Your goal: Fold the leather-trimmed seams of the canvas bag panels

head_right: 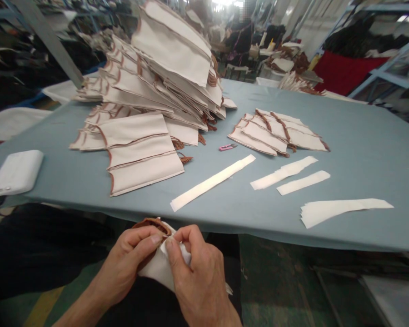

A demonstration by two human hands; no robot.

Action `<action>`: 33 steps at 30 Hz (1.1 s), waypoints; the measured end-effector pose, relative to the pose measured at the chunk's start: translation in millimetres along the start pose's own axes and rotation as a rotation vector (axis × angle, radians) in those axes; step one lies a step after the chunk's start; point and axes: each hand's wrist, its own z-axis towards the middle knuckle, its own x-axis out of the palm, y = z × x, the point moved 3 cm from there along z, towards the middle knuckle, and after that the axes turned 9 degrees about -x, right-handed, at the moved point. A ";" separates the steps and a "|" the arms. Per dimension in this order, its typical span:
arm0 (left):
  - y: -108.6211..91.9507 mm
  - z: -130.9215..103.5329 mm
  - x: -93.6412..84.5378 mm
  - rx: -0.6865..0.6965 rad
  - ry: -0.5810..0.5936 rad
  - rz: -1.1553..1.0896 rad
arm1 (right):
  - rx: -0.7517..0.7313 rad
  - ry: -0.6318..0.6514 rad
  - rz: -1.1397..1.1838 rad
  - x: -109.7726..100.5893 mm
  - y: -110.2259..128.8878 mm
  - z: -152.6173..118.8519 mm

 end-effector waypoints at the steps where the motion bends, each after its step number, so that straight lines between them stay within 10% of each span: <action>1: 0.1 0.5 -0.3 0.004 -0.003 -0.005 | -0.016 -0.010 -0.012 0.3 0.0 0.5; 25: 3.7 0.1 -4.2 0.016 0.065 -0.045 | -0.057 0.064 -0.012 -1.4 1.1 7.2; 33: -14.7 -7.4 8.7 0.082 -0.128 0.081 | 0.057 0.014 0.086 2.9 -0.9 7.3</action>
